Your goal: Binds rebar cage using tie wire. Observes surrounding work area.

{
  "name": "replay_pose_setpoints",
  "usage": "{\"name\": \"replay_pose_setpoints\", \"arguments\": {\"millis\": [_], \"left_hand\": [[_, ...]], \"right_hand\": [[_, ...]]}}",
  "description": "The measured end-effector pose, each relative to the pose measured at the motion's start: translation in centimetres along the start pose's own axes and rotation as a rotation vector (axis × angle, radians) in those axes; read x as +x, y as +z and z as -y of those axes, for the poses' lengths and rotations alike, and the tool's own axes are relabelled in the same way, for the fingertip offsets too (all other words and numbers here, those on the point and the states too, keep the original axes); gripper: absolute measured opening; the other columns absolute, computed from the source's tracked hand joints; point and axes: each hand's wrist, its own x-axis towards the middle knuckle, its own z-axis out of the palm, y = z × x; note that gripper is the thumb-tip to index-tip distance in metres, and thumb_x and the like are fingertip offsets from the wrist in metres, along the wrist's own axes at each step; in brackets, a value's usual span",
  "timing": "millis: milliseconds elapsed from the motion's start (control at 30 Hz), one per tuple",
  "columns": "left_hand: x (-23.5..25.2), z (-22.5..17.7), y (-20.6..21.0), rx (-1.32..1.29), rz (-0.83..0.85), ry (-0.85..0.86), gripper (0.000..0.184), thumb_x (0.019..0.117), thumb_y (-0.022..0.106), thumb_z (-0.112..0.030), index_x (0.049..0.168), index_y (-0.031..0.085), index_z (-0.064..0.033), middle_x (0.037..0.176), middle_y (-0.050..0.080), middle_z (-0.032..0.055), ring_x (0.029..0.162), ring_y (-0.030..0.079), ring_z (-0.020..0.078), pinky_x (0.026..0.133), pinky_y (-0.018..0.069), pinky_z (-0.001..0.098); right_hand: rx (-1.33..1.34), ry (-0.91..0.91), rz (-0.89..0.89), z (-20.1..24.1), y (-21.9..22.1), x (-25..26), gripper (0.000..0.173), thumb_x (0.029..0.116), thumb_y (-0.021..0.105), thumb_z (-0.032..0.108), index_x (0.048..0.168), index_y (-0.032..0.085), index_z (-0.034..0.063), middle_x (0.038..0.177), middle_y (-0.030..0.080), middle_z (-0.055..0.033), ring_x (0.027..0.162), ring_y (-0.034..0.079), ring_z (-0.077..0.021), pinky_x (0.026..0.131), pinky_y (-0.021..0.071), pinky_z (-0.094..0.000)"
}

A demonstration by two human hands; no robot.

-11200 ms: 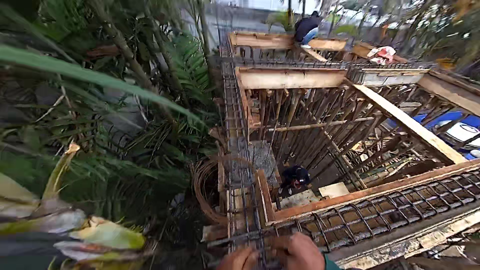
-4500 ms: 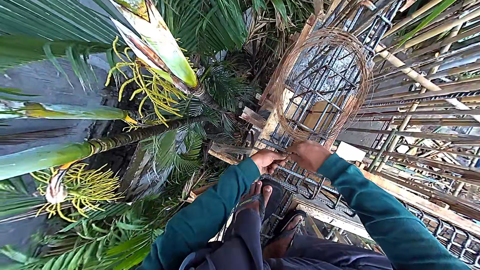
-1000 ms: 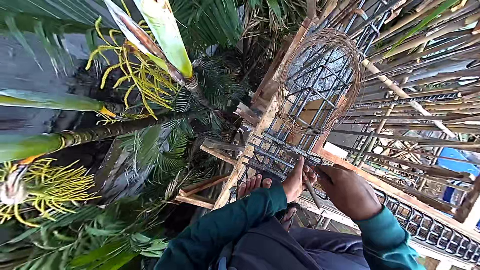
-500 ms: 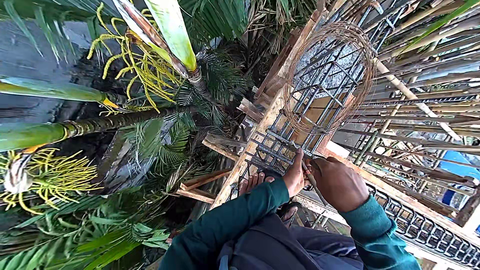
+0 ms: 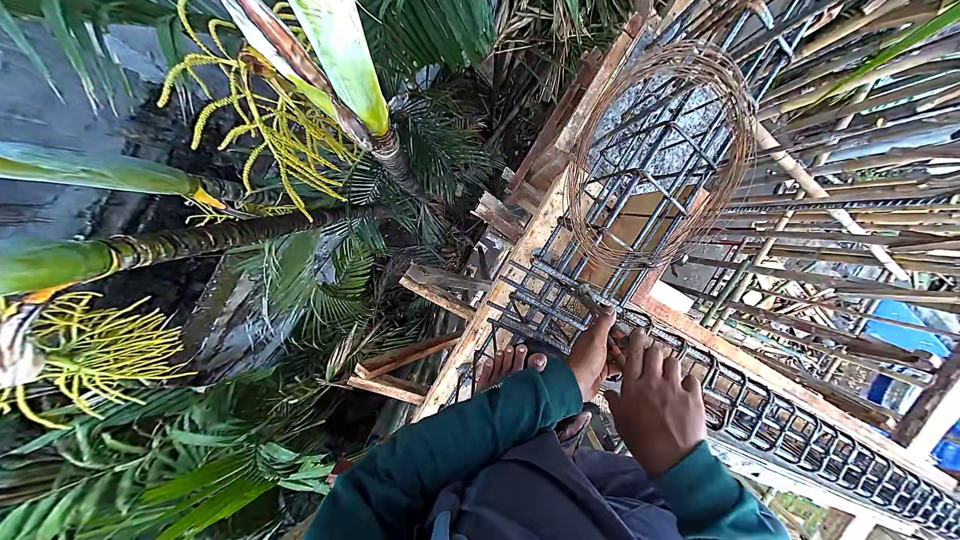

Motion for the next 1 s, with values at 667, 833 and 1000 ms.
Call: {"name": "replay_pose_setpoints", "arguments": {"millis": [667,833,1000], "left_hand": [[2.0,0.4,2.2,0.069,-0.155,0.090,0.039,0.1121,0.043,-0.029,0.111,0.063,0.0049,0.091,0.069,0.0131,0.076,0.069,0.0182,0.073,0.0595,0.0330],[3.6,1.1,2.0,0.277,-0.190,0.039,0.048,0.1113,0.042,-0.040,0.119,0.064,0.0023,0.110,0.068,0.0173,0.098,0.068,0.0229,0.087,0.0572,0.0415],[2.7,0.6,1.9,0.318,-0.148,0.016,0.050,0.1126,0.037,-0.040,0.121,0.064,0.0017,0.108,0.068,0.0145,0.096,0.066,0.0210,0.086,0.0540,0.0391]], "right_hand": [[0.305,0.138,0.439,-3.8,-0.9,3.3,0.076,0.0867,0.065,0.005,0.157,0.036,0.0051,0.140,0.054,-0.0261,0.123,0.059,-0.0471,0.089,0.0538,-0.0609],[0.357,0.090,0.154,-5.7,6.7,4.4,0.061,0.0921,0.067,0.009,0.150,0.049,0.0035,0.129,0.064,-0.0280,0.114,0.065,-0.0484,0.087,0.0548,-0.0626],[0.489,0.168,0.256,-4.6,4.6,3.3,0.056,0.0911,0.063,0.009,0.146,0.054,0.0055,0.124,0.067,-0.0258,0.108,0.068,-0.0467,0.085,0.0545,-0.0650]]}}
